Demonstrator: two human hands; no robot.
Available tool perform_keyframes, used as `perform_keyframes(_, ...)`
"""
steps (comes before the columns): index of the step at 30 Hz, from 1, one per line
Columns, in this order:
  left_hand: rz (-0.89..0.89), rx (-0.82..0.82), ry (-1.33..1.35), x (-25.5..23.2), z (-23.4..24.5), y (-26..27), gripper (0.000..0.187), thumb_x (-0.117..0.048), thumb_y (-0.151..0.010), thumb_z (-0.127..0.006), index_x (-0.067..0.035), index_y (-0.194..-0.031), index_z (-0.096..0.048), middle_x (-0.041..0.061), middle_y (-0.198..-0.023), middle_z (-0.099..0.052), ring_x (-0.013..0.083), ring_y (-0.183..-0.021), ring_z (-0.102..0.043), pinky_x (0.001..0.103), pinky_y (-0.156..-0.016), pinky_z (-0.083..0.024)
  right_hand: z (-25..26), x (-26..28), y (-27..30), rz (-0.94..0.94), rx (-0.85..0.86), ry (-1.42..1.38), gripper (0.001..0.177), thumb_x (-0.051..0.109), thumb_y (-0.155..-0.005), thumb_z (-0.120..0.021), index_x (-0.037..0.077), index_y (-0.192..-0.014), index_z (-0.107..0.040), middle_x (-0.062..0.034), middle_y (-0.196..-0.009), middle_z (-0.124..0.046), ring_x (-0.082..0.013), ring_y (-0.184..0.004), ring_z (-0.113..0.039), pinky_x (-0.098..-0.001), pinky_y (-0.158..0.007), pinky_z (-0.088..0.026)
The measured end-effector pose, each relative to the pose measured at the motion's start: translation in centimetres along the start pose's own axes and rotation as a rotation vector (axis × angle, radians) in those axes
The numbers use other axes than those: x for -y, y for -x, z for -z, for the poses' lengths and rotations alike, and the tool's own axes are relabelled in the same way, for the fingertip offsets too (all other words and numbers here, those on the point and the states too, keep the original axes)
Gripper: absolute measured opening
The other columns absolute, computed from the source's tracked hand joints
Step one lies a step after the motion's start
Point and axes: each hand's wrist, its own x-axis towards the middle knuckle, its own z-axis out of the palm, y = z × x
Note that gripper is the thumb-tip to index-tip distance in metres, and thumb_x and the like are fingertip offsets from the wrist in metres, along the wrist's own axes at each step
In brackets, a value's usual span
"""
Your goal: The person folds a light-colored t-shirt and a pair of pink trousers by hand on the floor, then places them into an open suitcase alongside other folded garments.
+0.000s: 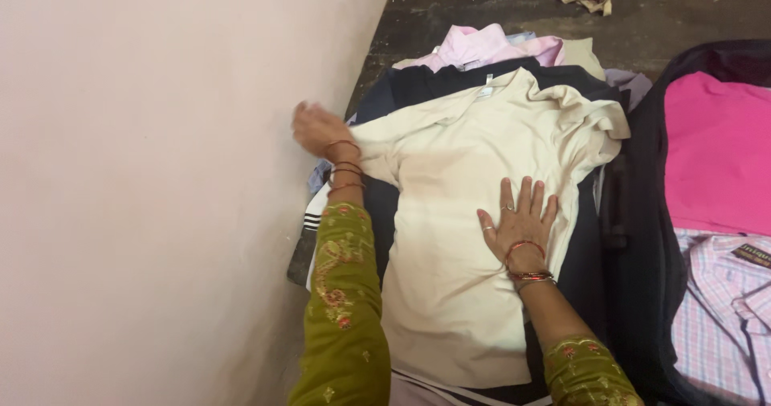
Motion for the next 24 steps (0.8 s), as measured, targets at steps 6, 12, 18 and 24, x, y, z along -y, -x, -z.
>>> perform_keyframes(6, -0.653, 0.993, -0.101, -4.6, -2.3, 8.4, 0.064, -0.039, -0.074, -0.082, -0.014, -0.13, -0.063, 0.016, -0.124, -0.057, 0.0368, -0.101, -0.066, 0.049, -0.083, -0.054, -0.1, -0.1, 0.0, 0.004, 0.004, 0.009, 0.081, 0.062, -0.094, -0.043, 0.013, -0.159, -0.032, -0.0235, -0.164, -0.024, -0.0403, -0.154, -0.013, -0.0595, -0.12, -0.003)
perform_keyframes(12, -0.527, 0.826, -0.264, -8.6, -7.8, 9.6, 0.023, -0.024, -0.099, -0.066, -0.02, -0.12, -0.073, 0.017, -0.119, -0.076, 0.037, -0.107, -0.073, 0.047, -0.096, -0.059, 0.0, -0.1, -0.2, -0.007, 0.009, 0.002, 0.082, 0.063, -0.094, -0.043, 0.014, -0.159, -0.031, -0.0226, -0.164, -0.024, -0.0399, -0.153, -0.014, -0.0588, -0.121, -0.004)
perform_keyframes(18, -0.528, 1.185, 0.211, -9.0, -10.7, 4.8, 0.095, -0.013, -0.08, -0.067, -0.008, -0.166, -0.024, 0.028, -0.129, -0.06, 0.0434, -0.117, -0.062, 0.045, -0.101, -0.05, 0.4, 0.0, -0.2, -0.028, 0.041, -0.031, 0.082, 0.063, -0.094, -0.044, 0.015, -0.159, -0.031, -0.0218, -0.164, -0.024, -0.0395, -0.154, -0.014, -0.0582, -0.121, -0.003)
perform_keyframes(24, -0.563, 0.475, 0.231, 1.1, -4.9, 10.9, 0.031, -0.023, -0.088, -0.077, -0.014, -0.117, -0.07, 0.009, -0.115, -0.075, 0.0331, -0.11, -0.067, 0.042, -0.099, -0.052, 0.0, -0.1, -0.4, -0.008, -0.005, -0.011, 0.081, 0.061, -0.094, -0.045, 0.014, -0.159, -0.033, -0.0229, -0.164, -0.025, -0.0404, -0.154, -0.014, -0.0596, -0.121, -0.002)
